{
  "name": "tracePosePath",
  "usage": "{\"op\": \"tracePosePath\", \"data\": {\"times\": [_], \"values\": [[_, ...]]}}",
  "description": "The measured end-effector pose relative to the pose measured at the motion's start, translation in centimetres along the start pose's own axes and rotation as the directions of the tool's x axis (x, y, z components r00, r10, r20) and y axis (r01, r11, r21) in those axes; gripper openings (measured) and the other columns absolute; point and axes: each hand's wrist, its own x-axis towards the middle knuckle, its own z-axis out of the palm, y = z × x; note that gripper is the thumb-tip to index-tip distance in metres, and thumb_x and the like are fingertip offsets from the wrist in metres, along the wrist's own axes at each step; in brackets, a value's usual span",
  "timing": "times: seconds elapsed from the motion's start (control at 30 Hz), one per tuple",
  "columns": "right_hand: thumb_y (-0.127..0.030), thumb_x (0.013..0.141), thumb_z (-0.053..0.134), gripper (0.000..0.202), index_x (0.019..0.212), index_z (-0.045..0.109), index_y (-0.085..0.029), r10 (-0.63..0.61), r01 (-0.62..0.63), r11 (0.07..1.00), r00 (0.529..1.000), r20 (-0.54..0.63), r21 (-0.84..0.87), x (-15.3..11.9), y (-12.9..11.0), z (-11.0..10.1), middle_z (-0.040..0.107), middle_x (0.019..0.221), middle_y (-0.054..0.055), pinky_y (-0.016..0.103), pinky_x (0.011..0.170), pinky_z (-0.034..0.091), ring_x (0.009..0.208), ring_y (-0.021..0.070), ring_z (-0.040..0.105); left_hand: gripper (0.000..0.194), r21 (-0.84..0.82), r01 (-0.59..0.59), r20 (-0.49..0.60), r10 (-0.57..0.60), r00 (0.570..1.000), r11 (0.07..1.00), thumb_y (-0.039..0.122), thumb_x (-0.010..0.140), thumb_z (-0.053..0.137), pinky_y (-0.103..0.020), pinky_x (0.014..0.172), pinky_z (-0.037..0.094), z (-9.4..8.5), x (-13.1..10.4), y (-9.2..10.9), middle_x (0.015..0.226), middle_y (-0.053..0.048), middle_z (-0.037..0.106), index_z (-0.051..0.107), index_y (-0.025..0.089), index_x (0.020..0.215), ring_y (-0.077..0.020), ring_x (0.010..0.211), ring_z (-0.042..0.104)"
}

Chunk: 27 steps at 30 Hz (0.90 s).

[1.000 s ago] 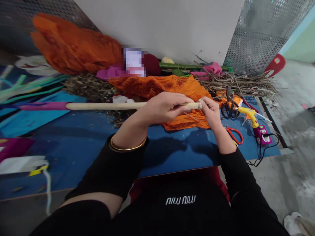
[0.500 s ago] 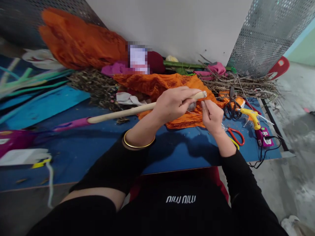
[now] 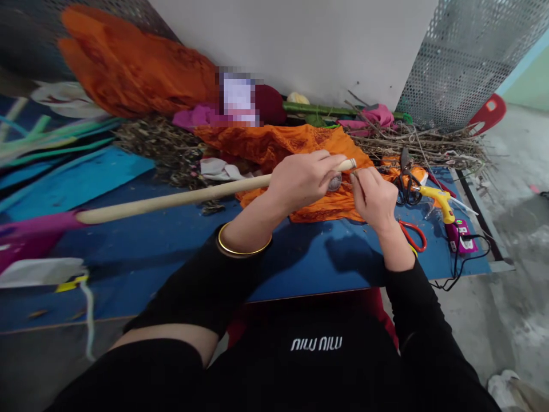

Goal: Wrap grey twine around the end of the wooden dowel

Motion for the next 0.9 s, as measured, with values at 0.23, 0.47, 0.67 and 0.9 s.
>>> {"op": "tracePosePath", "data": {"times": [0.23,0.47,0.67,0.9], "values": [[-0.048,0.103,0.055,0.034,0.088,0.073,-0.024,0.115,-0.098,0.985,0.986,-0.120,0.141,0.4,0.7,-0.3,0.062,0.077,0.002,0.031,0.069,0.047,0.072,0.0158,0.057,0.035,0.033,-0.106,0.088,0.103,0.991,0.994,0.025,0.103,0.045,-0.032,0.062,0.042,-0.2,-0.2,0.6,0.100,-0.010,0.073,0.071,0.020,0.125,-0.0227,0.077,0.068],[-0.048,0.092,0.071,0.032,0.076,0.073,-0.021,0.307,-0.267,0.845,0.952,-0.013,0.463,1.3,1.2,0.0,0.061,0.069,-0.002,0.030,0.067,0.046,0.068,0.0131,0.052,0.033,-0.034,-0.171,0.084,0.174,0.981,0.985,0.035,0.105,0.047,-0.031,0.057,0.035,-0.8,-0.4,0.1,0.093,-0.007,0.072,0.075,0.022,0.118,-0.0206,0.074,0.066],[-0.066,0.083,0.074,0.047,0.071,0.066,-0.021,0.488,-0.465,0.566,0.855,0.178,0.681,1.0,1.3,1.2,0.045,0.059,-0.006,0.024,0.049,0.030,0.052,0.0073,0.033,0.036,-0.190,-0.150,0.057,0.164,0.985,0.970,0.032,0.103,0.048,-0.027,0.069,0.045,-1.4,-0.4,-0.5,0.105,-0.005,0.077,0.066,0.023,0.132,-0.0197,0.087,0.070],[-0.081,0.072,0.073,0.063,0.063,0.055,-0.022,0.464,-0.557,0.431,0.812,0.355,0.710,0.3,0.4,2.7,0.035,0.050,-0.009,0.023,0.044,0.021,0.045,0.0053,0.025,0.047,-0.245,-0.177,-0.007,0.180,0.984,0.953,0.026,0.103,0.043,-0.026,0.086,0.051,-0.8,-0.4,-0.9,0.133,-0.004,0.073,0.059,0.029,0.146,-0.0190,0.107,0.071]]}}
